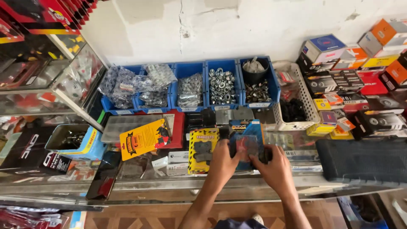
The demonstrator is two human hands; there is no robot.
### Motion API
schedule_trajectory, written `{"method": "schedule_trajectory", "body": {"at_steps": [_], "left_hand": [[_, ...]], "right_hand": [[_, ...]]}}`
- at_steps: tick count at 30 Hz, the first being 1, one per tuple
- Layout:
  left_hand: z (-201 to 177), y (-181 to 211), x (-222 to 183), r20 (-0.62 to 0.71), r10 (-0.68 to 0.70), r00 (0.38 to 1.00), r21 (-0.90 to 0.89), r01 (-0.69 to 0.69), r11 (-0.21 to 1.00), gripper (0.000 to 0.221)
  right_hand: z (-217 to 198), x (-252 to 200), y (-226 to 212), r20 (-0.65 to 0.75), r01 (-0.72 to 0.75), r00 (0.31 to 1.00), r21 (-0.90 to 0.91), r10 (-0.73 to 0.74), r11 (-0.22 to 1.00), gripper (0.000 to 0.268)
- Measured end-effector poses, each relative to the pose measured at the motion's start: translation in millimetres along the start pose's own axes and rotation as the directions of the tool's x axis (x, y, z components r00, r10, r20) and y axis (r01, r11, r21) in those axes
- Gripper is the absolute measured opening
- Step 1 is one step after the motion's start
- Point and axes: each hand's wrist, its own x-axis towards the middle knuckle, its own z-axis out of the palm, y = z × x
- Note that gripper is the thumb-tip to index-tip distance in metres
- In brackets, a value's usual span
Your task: Organize and sort packaged motorcycle spare parts on a glass counter and display shelf.
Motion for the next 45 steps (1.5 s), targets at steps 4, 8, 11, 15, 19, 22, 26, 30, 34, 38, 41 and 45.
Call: {"method": "schedule_trajectory", "body": {"at_steps": [4,8,11,15,19,22,26,30,34,38,41,45], "left_hand": [[-2,-7,-4,-0.018,0.081,0.997,-0.186,-0.083,0.979,0.032],[1,-4,-10,0.031,0.068,0.997,-0.628,-0.033,0.778,0.04],[11,-29,-11,0.079,-0.045,0.996,-0.862,0.091,0.498,0.048],[21,-48,-12,0.319,-0.308,0.896,-0.817,0.425,0.39,0.05],[37,-47,-25,0.166,-0.344,0.924,-0.817,0.325,0.476,0.055],[48,-73,-24,0.06,-0.266,0.962,-0.808,0.203,0.552,0.056],[52,-80,-24,0.039,-0.369,0.929,-0.789,0.255,0.558,0.05],[40,-65,-25,0.019,-0.348,0.937,-0.707,0.259,0.658,0.051],[32,-49,-26,0.022,-0.366,0.93,-0.749,0.258,0.61,0.048],[44,-55,-27,0.018,-0.315,0.949,-0.657,0.249,0.711,0.052],[34,-44,-23,-0.069,-0.188,0.98,-0.594,0.111,0.797,0.043],[11,-14,-26,-0.054,-0.052,0.997,-0.619,0.007,0.785,0.043]], "right_hand": [[-4,0,-1,-0.006,-0.033,0.999,0.112,0.034,0.993,0.05],[-6,-1,-6,0.125,-0.128,0.99,0.556,0.07,0.821,0.027],[-11,0,-15,-0.023,0.007,1.0,0.596,0.008,0.803,0.028],[-14,21,-68,0.233,-0.29,0.931,0.94,0.282,0.181,0.042],[-1,12,-72,-0.152,0.61,0.781,-0.017,-0.605,0.792,0.051],[4,19,-60,0.157,0.734,0.651,0.122,-0.743,0.668,0.044],[5,18,-49,0.197,0.688,0.703,0.057,-0.684,0.724,0.05],[4,26,-48,0.087,0.746,0.664,-0.014,-0.742,0.666,0.053],[8,36,-30,-0.026,0.614,0.789,-0.026,-0.614,0.789,0.043],[-9,35,-59,-0.081,0.634,0.773,0.092,-0.629,0.767,0.028],[-15,41,-65,0.003,0.679,0.728,0.133,-0.686,0.722,0.029],[-18,43,-71,-0.083,0.629,0.778,0.117,-0.623,0.769,0.025]]}}
